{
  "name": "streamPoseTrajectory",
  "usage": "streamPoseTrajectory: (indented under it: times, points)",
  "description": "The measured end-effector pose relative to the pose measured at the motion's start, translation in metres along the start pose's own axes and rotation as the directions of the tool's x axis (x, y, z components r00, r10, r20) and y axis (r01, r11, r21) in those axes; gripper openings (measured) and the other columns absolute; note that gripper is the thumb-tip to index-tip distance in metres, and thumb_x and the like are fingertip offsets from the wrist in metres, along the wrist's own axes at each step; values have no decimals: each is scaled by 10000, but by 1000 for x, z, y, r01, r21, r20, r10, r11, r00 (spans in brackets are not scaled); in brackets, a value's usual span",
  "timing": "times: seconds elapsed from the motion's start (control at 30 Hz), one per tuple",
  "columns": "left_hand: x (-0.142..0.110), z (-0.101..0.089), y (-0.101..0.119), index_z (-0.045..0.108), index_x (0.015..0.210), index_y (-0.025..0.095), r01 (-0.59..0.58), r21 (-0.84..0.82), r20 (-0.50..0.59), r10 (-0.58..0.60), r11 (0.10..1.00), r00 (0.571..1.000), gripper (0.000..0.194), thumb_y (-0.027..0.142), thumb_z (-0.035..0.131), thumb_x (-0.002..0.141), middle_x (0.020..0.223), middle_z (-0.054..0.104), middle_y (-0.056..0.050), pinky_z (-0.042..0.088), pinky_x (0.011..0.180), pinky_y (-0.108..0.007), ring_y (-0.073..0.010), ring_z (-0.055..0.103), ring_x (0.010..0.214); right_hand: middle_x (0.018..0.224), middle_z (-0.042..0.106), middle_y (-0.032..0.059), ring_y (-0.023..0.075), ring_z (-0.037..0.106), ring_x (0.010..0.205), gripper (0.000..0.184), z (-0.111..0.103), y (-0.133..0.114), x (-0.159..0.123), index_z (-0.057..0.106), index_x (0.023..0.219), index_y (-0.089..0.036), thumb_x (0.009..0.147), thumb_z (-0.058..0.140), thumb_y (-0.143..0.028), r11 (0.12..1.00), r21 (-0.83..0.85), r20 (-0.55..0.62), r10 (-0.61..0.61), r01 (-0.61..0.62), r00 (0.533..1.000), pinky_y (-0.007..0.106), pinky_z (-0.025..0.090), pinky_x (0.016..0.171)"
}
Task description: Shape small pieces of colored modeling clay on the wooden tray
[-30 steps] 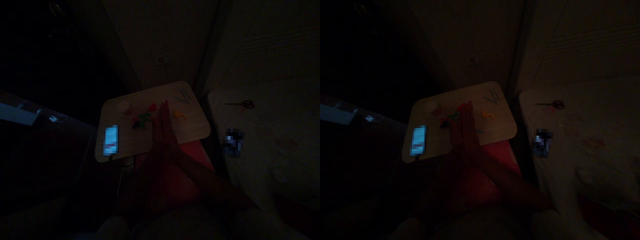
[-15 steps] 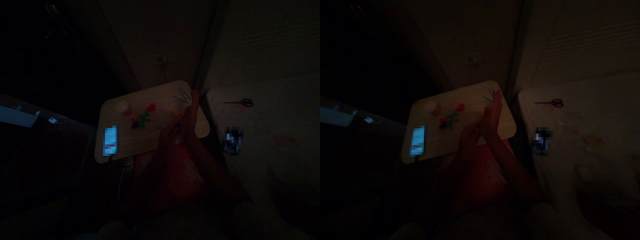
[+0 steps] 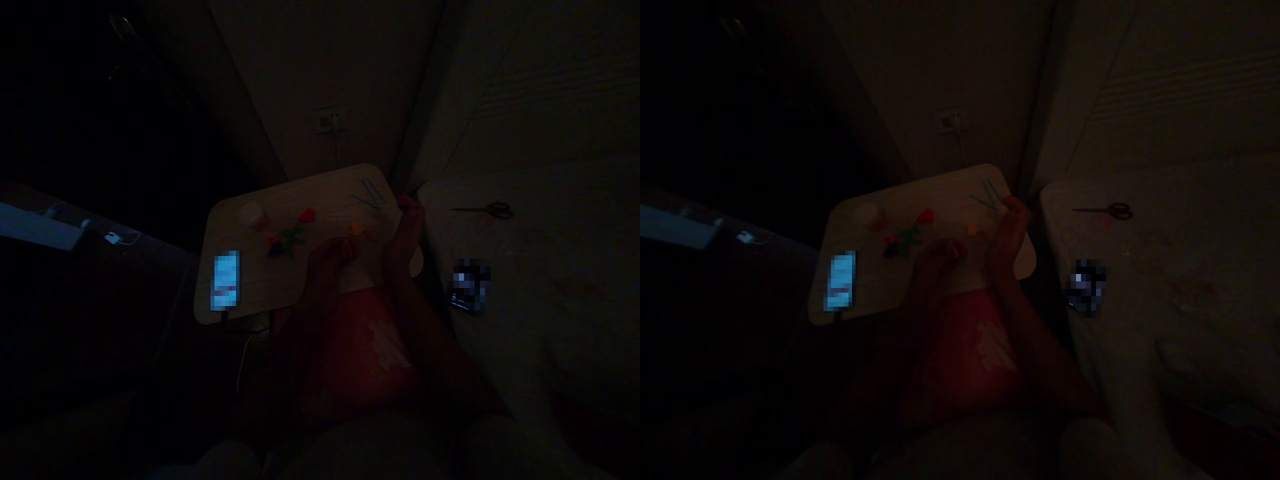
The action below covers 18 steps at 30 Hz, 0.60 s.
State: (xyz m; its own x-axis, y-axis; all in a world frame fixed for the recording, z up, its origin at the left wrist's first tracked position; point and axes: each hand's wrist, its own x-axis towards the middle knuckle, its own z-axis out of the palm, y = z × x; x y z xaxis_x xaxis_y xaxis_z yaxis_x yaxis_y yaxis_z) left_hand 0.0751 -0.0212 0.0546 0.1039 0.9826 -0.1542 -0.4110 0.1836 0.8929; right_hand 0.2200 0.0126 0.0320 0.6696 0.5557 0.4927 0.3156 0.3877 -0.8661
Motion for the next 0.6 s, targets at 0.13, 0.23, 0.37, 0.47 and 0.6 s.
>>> streamPoseTrajectory:
  times: [0.13,0.23,0.37,0.47,0.6]
  points:
    - [28,-19,2,761,881,186,-80,193,-44,90,978,995,267,361,898,734,741,698,-4,534,684,-251,-112,635,681,1028,668,80,254,646,1041,333,-14,8,12,646,987,-237,1070,426,-473,999,-34,108,-25,29,994,468,503,1012]
    - [49,-28,2,769,947,203,-153,424,-17,177,893,984,211,233,846,753,748,720,-3,538,689,-259,-143,669,714,994,685,83,279,640,1019,272,-21,18,16,651,947,-245,1029,503,-458,979,-163,320,-66,123,945,482,498,987]
    - [67,-30,-2,770,834,190,-171,654,3,224,737,975,48,177,789,791,841,777,-42,563,741,-290,-176,712,786,1151,701,140,339,614,1126,299,-23,29,13,675,1100,-221,918,670,-459,908,-310,587,-49,280,808,520,475,1039]
    - [73,-30,-7,796,865,184,-149,715,15,199,683,980,58,173,755,826,854,788,-59,577,782,-323,-195,729,804,1295,679,189,386,587,1194,564,-20,37,8,631,1305,-184,843,755,-484,860,-375,679,0,347,734,548,468,1041]
    - [78,-33,-12,800,825,177,-128,721,-7,191,681,982,58,146,768,789,815,785,-71,581,784,-341,-202,722,767,1299,684,210,418,580,1187,531,-12,47,6,683,1252,-184,805,794,-448,824,-430,703,48,370,710,605,449,1037]
